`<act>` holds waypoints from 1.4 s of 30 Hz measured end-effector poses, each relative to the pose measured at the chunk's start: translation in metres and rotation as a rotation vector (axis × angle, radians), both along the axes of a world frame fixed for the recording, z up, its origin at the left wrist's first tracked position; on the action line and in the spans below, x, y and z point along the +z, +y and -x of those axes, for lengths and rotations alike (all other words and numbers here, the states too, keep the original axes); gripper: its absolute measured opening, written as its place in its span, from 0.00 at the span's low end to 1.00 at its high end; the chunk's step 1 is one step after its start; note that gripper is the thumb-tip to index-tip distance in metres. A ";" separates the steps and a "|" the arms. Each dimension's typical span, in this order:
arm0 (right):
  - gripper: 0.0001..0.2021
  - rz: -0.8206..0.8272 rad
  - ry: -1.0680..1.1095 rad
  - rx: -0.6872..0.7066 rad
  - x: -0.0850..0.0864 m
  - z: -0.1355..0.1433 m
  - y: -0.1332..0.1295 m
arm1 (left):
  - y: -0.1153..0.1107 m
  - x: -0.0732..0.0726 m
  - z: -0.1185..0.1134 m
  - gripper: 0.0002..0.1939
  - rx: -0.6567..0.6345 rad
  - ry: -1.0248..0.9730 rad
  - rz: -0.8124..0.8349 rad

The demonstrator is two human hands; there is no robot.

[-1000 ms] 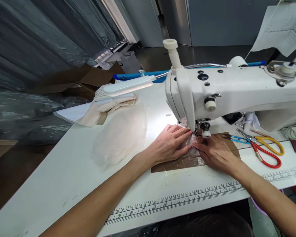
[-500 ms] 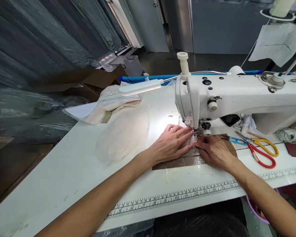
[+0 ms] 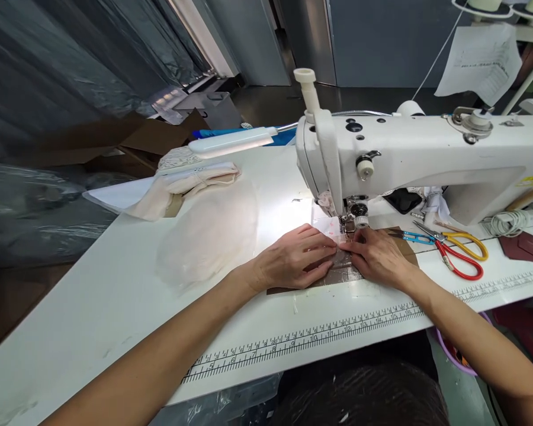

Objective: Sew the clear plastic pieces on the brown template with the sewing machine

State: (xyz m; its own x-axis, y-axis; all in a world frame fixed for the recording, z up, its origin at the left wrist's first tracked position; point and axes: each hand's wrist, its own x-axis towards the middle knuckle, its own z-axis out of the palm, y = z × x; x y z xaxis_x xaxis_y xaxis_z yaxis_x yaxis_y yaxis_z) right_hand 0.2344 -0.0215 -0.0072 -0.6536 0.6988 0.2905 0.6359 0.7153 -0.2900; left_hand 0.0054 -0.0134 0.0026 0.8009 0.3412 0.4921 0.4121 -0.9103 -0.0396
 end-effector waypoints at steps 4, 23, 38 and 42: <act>0.17 0.001 0.004 0.010 0.000 0.000 0.000 | -0.001 0.000 0.000 0.13 0.003 0.051 0.016; 0.16 -0.050 -0.028 0.009 -0.001 0.001 0.000 | -0.005 0.007 -0.001 0.10 0.031 0.033 0.115; 0.18 0.037 -0.253 -0.058 0.016 0.013 0.003 | 0.001 0.002 0.004 0.13 0.109 0.023 0.274; 0.18 0.033 -0.202 -0.031 0.013 0.011 0.001 | 0.002 0.001 0.004 0.15 0.127 0.038 0.282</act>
